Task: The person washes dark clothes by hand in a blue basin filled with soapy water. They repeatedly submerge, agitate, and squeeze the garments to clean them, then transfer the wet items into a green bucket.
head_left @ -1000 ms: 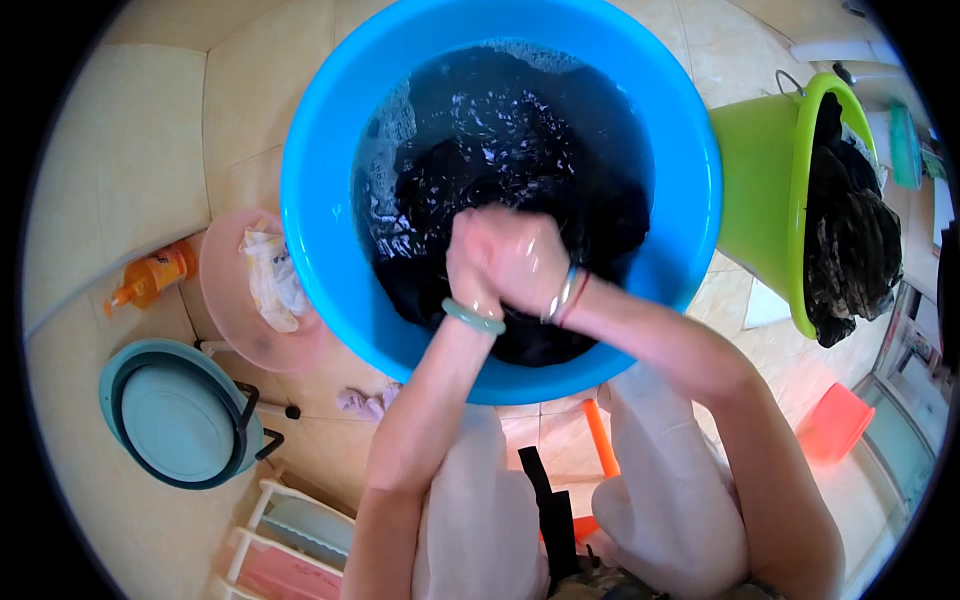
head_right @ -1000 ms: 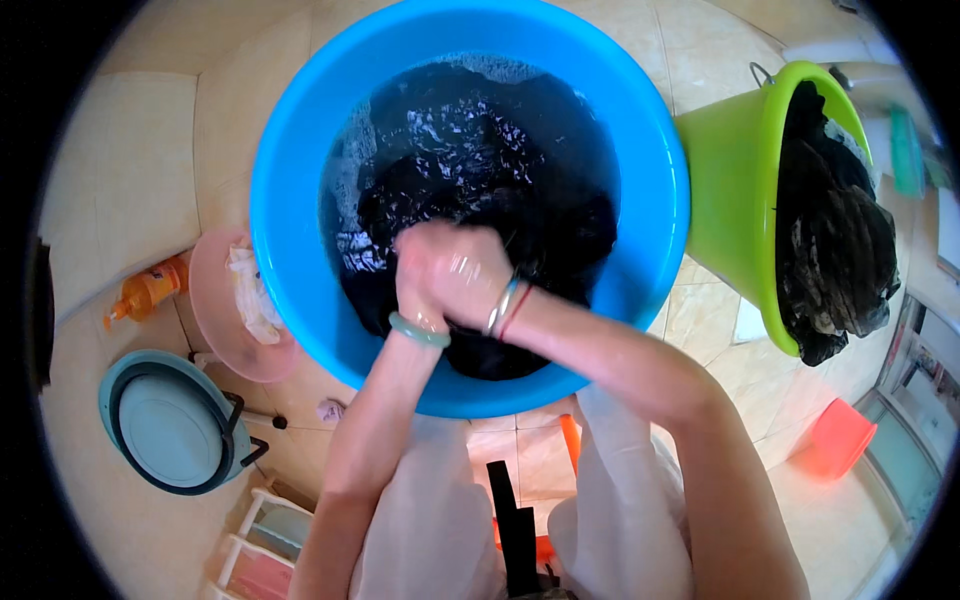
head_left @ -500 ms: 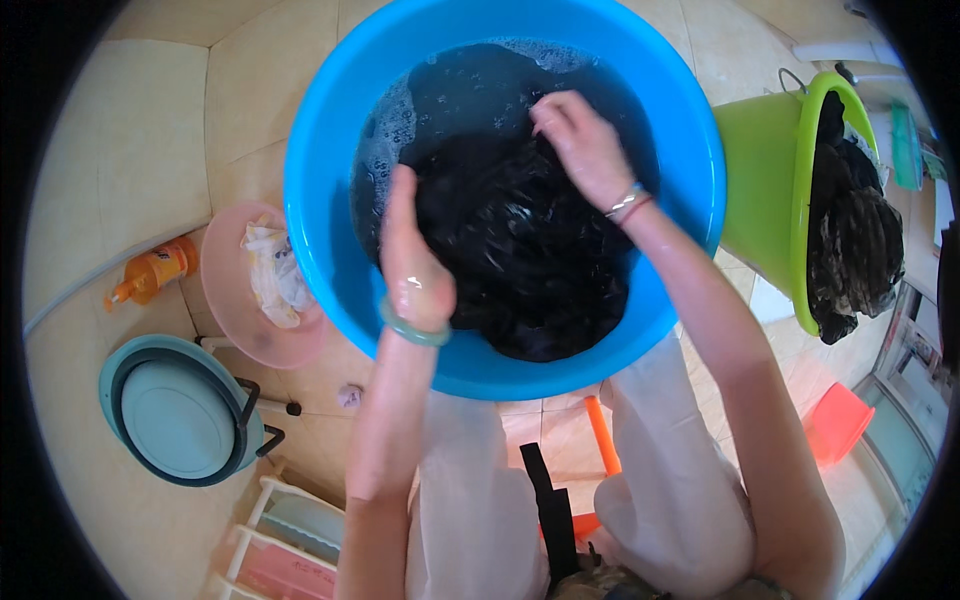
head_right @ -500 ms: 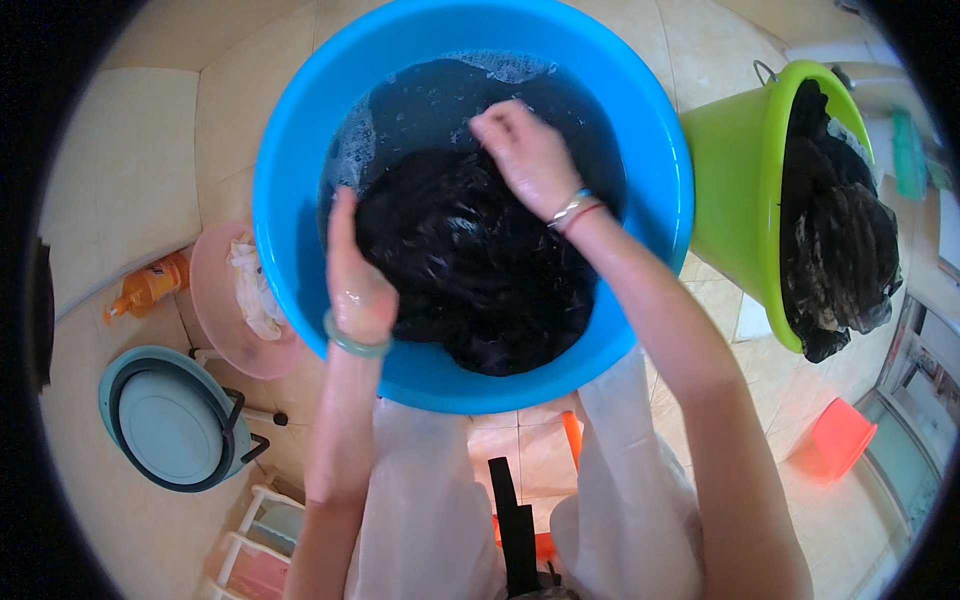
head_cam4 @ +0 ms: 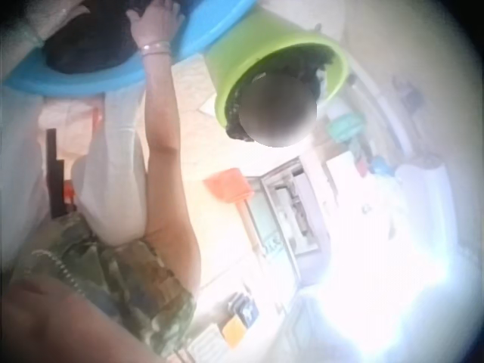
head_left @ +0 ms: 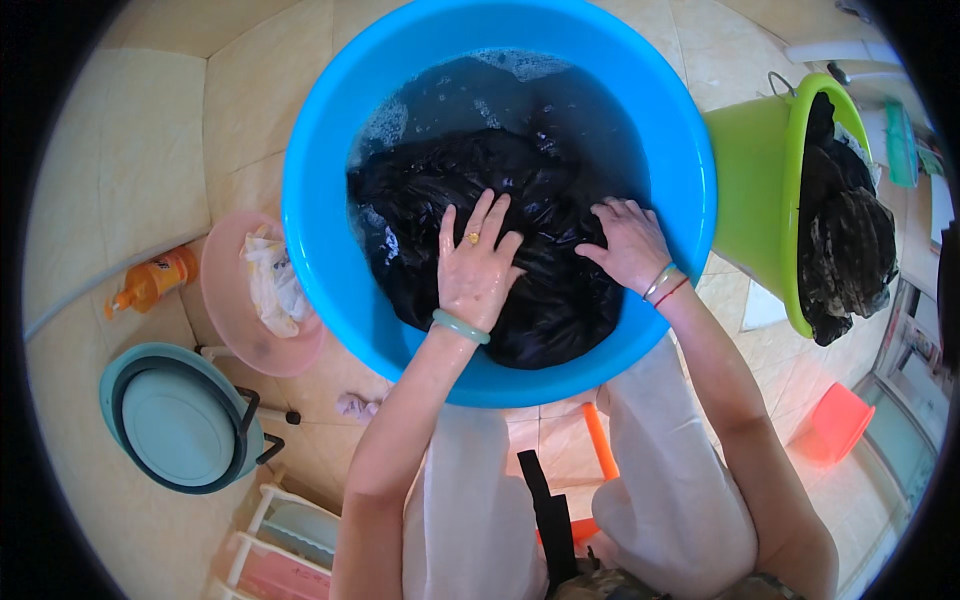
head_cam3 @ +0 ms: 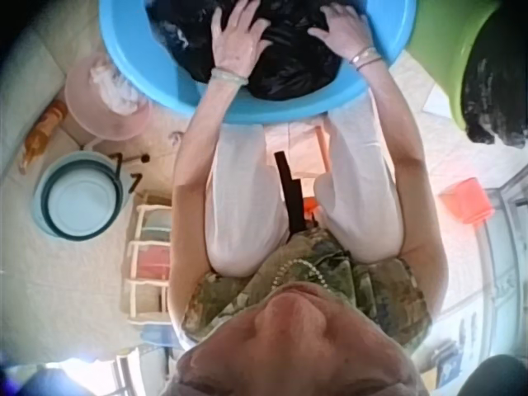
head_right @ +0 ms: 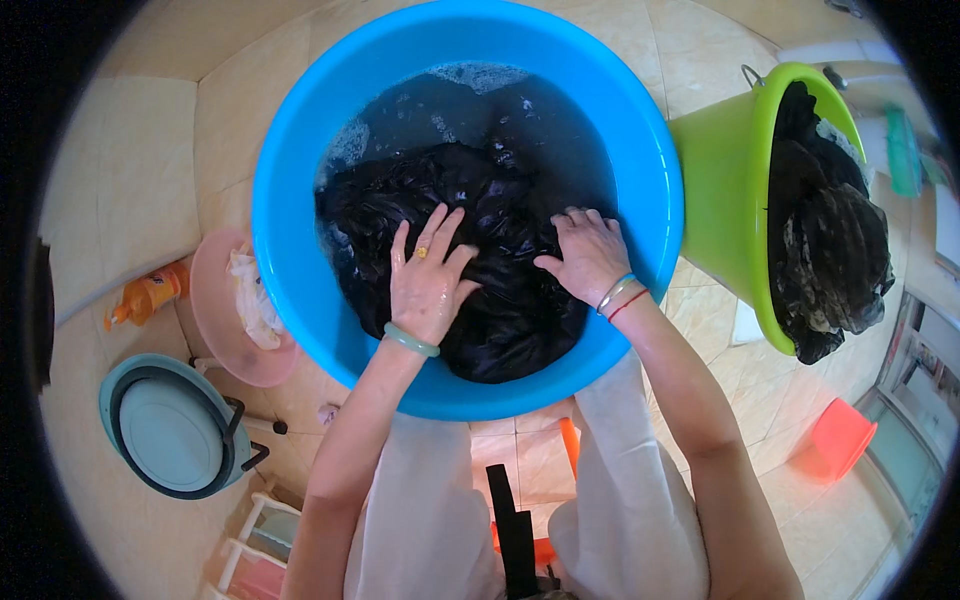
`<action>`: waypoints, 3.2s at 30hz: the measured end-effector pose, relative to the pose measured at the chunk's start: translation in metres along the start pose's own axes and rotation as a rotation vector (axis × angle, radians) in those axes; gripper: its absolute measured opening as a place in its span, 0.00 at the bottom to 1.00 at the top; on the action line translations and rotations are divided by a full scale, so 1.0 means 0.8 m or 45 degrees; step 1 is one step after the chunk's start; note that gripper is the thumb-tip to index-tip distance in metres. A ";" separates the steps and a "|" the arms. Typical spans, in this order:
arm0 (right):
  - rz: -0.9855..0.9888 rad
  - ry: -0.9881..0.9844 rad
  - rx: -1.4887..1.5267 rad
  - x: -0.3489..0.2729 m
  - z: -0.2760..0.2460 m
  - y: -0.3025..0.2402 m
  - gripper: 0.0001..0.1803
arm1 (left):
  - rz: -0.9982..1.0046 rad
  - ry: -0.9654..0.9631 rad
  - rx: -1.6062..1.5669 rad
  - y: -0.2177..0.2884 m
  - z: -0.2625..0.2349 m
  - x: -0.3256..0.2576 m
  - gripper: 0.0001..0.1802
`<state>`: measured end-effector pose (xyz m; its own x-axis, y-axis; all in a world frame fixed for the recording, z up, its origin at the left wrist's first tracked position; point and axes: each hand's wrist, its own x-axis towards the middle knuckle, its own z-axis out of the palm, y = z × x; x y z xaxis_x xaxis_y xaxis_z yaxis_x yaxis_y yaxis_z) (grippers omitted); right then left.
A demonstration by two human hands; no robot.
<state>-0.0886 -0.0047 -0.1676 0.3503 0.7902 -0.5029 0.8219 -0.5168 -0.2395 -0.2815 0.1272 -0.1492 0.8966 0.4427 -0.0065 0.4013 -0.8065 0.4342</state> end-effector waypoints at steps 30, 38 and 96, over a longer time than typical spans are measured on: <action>0.291 0.445 2.440 0.025 -0.066 -0.037 0.17 | -0.975 0.621 -2.721 -0.095 -0.080 0.017 0.25; -0.362 0.697 1.108 0.115 -0.011 -0.070 0.34 | -0.623 0.402 -1.068 -0.070 0.002 0.087 0.47; -0.427 0.373 1.743 -0.068 -0.149 -0.068 0.15 | -0.094 -0.030 -0.373 -0.007 -0.086 0.021 0.32</action>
<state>-0.0988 0.0196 -0.0281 0.4471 0.8866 -0.1186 -0.1280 -0.0678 -0.9894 -0.2811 0.1660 -0.0897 0.8725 0.4839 -0.0675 0.3979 -0.6235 0.6730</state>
